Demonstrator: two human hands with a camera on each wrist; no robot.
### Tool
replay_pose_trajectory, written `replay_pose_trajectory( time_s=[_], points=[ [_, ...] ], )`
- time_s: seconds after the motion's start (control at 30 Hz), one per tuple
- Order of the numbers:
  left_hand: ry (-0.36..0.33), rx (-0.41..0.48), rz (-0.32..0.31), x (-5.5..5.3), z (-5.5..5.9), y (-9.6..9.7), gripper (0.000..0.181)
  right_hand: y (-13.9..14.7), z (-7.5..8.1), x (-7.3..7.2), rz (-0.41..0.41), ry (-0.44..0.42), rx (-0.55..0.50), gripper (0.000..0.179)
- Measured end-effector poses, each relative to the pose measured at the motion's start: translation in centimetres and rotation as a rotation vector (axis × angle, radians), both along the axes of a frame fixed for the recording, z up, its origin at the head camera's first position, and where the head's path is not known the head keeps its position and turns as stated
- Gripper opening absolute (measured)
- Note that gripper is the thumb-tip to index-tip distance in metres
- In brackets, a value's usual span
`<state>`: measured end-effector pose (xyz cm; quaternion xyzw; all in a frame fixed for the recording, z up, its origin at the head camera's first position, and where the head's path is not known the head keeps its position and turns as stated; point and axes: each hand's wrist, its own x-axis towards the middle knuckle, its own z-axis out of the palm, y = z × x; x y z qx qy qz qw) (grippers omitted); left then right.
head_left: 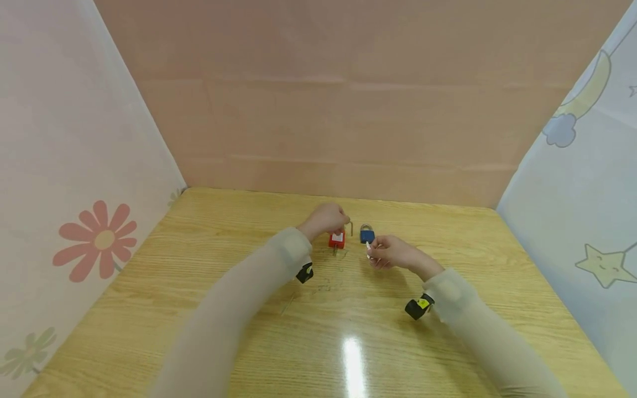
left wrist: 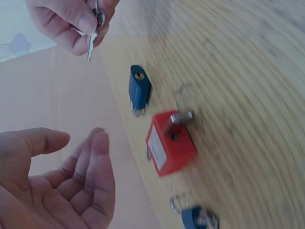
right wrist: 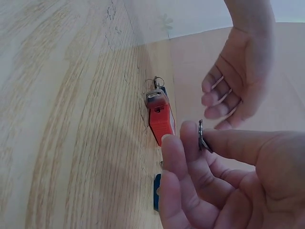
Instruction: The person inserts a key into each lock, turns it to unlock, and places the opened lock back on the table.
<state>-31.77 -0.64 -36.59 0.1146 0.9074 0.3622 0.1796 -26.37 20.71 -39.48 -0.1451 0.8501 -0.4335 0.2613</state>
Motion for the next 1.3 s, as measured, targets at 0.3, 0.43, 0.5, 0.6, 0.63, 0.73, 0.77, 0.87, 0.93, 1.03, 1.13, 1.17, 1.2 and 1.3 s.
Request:
replay_pose_trajectory(
  time_s=[0.3,0.43,0.5,0.6,0.63,0.73,0.77,0.87,0.93,1.03,1.13,1.17,1.2,1.3],
  points=[
    [0.018,-0.036,-0.035,-1.5,-1.9,4.2,0.029,0.7,-0.4,-0.1,0.005,-0.019,-0.021,0.016],
    [0.114,-0.152,-0.071,-2.0,-3.0,5.5,0.047,1.0,-0.3,0.0,0.016,-0.019,-0.03,0.016],
    [0.136,-0.187,-0.07,-2.0,-3.6,6.0,0.049,1.1,-0.3,0.1,0.016,-0.019,-0.032,0.016],
    [0.178,-0.23,-0.065,-1.7,-4.2,6.6,0.043,1.2,-0.3,0.1,0.022,-0.014,-0.028,0.016],
    [0.189,-0.241,-0.059,-1.6,-4.3,6.7,0.041,1.2,-0.3,0.1,0.022,-0.014,-0.028,0.016],
    [0.219,-0.257,-0.033,-1.2,-4.8,7.2,0.042,1.2,-0.3,0.1,0.03,-0.013,-0.034,0.016],
    [0.228,-0.267,-0.026,-1.1,-4.9,7.3,0.043,1.3,-0.3,0.1,0.029,-0.016,-0.039,0.016],
    [0.273,-0.342,-0.031,-0.9,-5.2,7.8,0.048,1.3,-0.3,0.1,0.036,-0.019,-0.052,0.016],
    [0.298,-0.379,-0.03,-0.8,-5.4,8.0,0.048,1.3,-0.3,0.1,0.033,-0.02,-0.058,0.016],
    [0.32,-0.408,-0.02,-0.6,-5.6,8.3,0.038,1.2,-0.4,0.1,0.024,-0.019,-0.061,0.016],
    [0.313,-0.399,0.012,-0.4,-5.8,8.5,0.027,1.2,-0.3,0.2,0.015,-0.014,-0.056,0.016],
    [0.314,-0.403,0.019,-0.4,-5.8,8.6,0.025,1.1,-0.3,0.3,0.012,-0.013,-0.054,0.015],
    [0.311,-0.401,0.028,-0.4,-5.9,8.7,0.026,1.1,-0.3,0.3,0.015,-0.009,-0.054,0.016],
    [0.31,-0.41,0.043,-0.3,-5.8,8.8,0.033,1.1,-0.3,0.3,0.011,-0.007,-0.055,0.015]
  ],
)
